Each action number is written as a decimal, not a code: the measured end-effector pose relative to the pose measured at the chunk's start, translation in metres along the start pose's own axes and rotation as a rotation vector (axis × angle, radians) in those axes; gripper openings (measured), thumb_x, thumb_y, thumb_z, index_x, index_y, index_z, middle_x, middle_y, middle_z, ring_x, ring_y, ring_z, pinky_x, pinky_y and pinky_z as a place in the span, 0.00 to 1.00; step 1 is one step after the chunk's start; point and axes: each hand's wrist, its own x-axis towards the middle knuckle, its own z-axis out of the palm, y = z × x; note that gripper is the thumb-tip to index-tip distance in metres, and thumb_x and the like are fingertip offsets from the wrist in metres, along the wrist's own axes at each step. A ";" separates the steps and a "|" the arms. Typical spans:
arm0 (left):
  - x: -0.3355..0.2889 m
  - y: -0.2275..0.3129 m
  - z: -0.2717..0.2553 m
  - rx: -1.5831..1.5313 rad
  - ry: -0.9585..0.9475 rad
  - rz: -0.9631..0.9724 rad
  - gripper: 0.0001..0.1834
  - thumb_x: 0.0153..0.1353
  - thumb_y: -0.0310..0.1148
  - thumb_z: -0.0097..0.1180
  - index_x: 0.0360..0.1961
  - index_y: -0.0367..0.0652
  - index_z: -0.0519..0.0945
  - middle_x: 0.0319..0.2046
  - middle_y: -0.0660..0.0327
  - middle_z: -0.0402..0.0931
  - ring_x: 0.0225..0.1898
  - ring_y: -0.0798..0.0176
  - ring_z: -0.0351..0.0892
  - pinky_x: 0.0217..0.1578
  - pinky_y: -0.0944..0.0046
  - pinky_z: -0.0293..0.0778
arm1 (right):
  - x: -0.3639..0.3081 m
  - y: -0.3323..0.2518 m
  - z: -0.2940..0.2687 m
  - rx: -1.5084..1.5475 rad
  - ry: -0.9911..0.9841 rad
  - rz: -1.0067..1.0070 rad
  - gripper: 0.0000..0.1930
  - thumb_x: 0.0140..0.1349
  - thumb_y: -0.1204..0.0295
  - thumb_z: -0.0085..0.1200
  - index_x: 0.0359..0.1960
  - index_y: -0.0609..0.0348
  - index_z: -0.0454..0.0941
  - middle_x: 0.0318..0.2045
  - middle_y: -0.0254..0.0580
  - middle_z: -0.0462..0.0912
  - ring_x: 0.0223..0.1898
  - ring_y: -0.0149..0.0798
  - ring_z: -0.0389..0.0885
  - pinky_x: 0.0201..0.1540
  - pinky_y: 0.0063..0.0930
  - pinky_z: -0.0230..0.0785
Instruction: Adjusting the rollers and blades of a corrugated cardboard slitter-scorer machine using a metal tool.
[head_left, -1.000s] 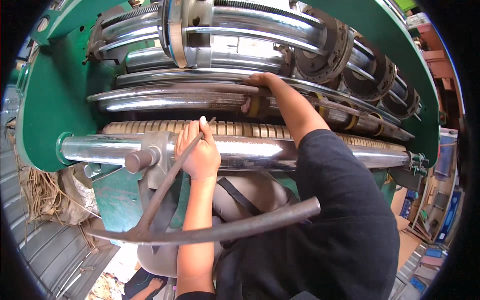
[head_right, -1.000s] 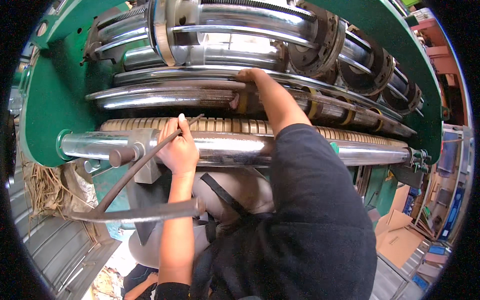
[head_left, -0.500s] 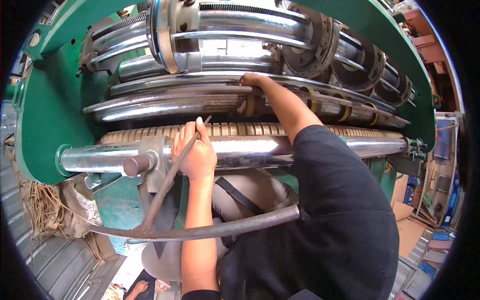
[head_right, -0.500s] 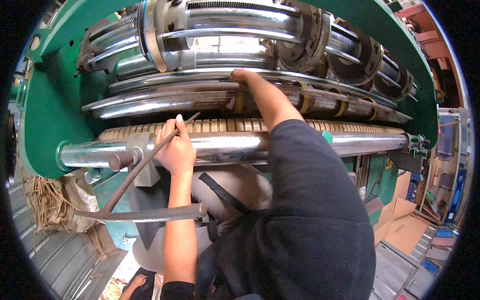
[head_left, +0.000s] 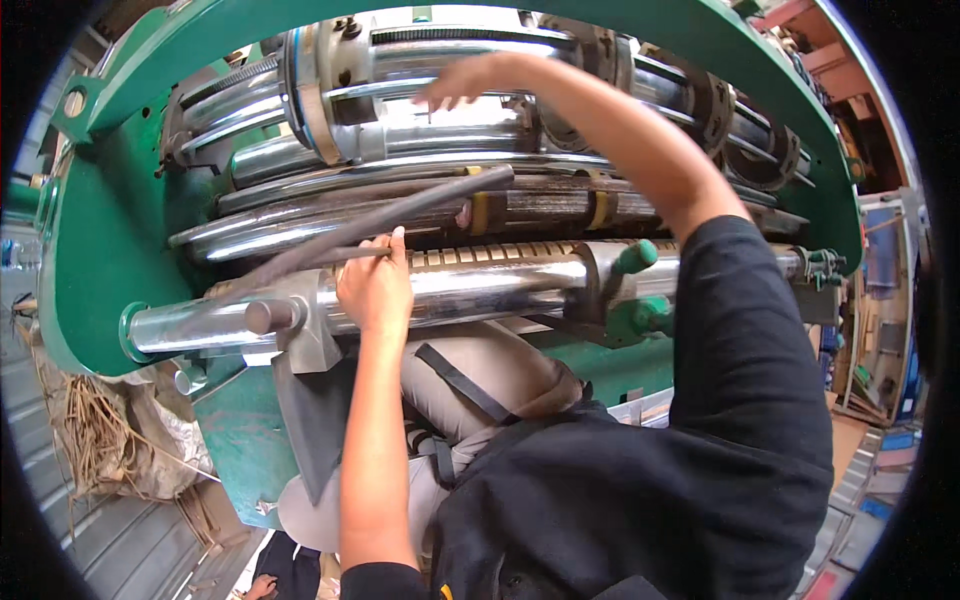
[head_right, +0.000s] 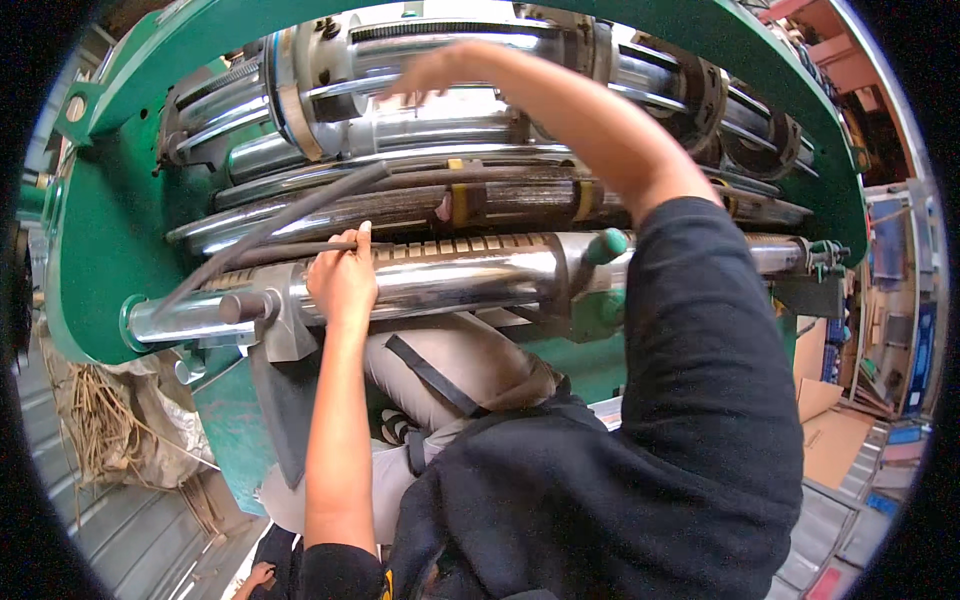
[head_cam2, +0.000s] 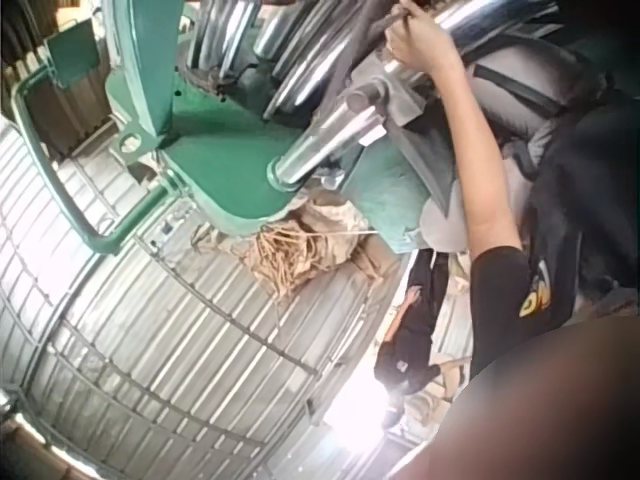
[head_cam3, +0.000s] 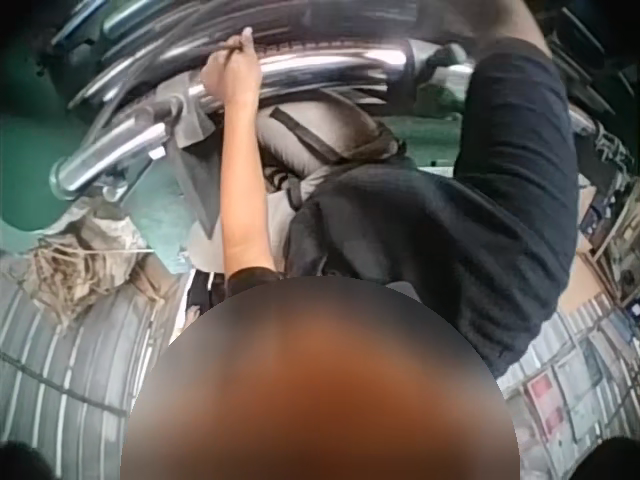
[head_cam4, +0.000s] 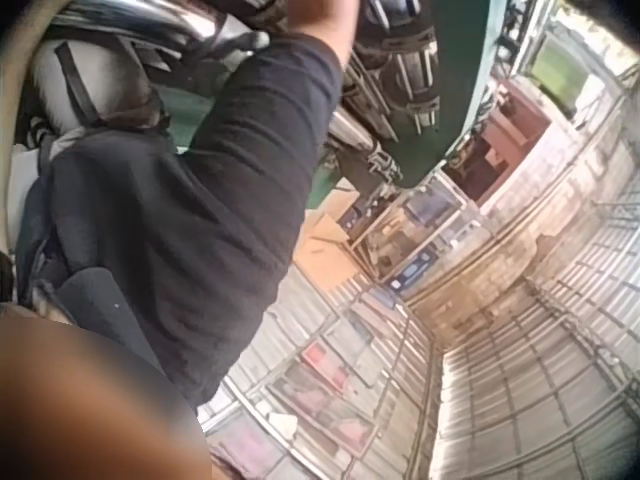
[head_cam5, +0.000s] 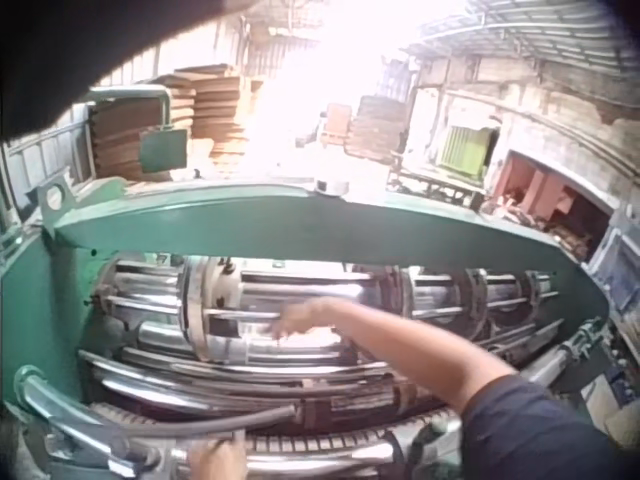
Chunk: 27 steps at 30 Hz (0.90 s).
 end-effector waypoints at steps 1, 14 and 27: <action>0.006 0.000 0.002 -0.057 -0.126 -0.050 0.18 0.70 0.47 0.56 0.32 0.43 0.85 0.33 0.50 0.84 0.38 0.42 0.83 0.38 0.46 0.75 | -0.036 -0.036 -0.013 0.128 -0.072 -0.162 0.51 0.59 0.24 0.45 0.75 0.47 0.63 0.67 0.61 0.72 0.68 0.57 0.71 0.71 0.56 0.62; 0.059 0.042 0.074 -0.581 -0.767 0.237 0.13 0.66 0.37 0.63 0.43 0.39 0.86 0.38 0.44 0.84 0.41 0.40 0.84 0.44 0.51 0.78 | -0.228 -0.081 0.056 -0.111 0.437 -0.227 0.16 0.70 0.64 0.57 0.52 0.62 0.80 0.25 0.54 0.83 0.26 0.45 0.80 0.33 0.40 0.72; 0.050 0.022 0.115 -0.544 -0.830 0.285 0.16 0.65 0.38 0.64 0.49 0.40 0.84 0.46 0.45 0.85 0.50 0.43 0.84 0.51 0.52 0.78 | -0.170 -0.045 0.116 -0.035 0.500 -0.269 0.17 0.67 0.64 0.59 0.53 0.58 0.82 0.30 0.57 0.85 0.32 0.58 0.84 0.38 0.44 0.76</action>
